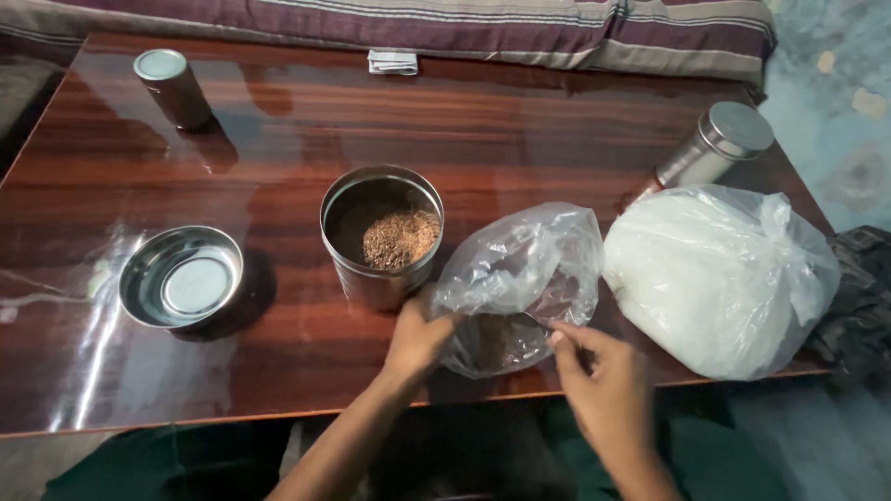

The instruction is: The person scoops grains from a plastic bag into a metal container using a spoon. They repeatedly transfer spoonfuls until the bag is empty, then crumple the bag and place it aside.

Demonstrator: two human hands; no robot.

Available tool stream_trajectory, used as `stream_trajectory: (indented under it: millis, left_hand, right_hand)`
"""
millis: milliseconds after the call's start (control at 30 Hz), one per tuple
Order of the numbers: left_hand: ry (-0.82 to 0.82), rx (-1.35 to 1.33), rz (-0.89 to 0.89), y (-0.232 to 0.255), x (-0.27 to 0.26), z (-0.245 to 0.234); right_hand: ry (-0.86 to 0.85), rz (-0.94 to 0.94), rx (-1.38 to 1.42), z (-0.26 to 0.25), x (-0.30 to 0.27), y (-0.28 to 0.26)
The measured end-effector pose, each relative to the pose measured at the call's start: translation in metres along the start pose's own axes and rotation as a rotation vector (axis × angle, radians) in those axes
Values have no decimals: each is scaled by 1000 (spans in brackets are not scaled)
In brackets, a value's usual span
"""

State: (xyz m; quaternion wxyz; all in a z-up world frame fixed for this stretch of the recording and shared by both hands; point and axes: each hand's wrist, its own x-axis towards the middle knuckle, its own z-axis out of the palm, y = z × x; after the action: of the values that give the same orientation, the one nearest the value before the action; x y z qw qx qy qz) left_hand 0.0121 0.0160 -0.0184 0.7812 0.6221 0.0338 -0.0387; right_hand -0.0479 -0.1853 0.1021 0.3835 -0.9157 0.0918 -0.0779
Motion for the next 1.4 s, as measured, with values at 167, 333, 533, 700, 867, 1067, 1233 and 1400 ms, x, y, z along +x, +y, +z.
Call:
stream_trajectory:
  millis: [167,333,533,700,867,1067,1233,1400]
  left_hand:
    - [78,251,-223,50,-42,3]
    - [185,67,-104,48,-68,15]
    - [219,353,-58,40,-74,24]
    - [295,504,54,28,-68,27]
    - [232,362,-136,33,-66,26]
    - [141,144,-51,35,-61,36]
    - [72,106,-84,26,-58,39]
    - [23,123,-29,13,-57,38]
  right_hand:
    - [33,-102,-125,6,-23,13]
    - [10,41,-69,9,-42,12]
    - [108,-88,-76,19,-50,18]
    - [81,-51,-73,21,-50,13]
    - [1,53,35,28,-54,10]
    - [-55,225,381,50,-56,41]
    - [-96,308,683,65,-54,67]
    - [-168,449,787,57,-47,62]
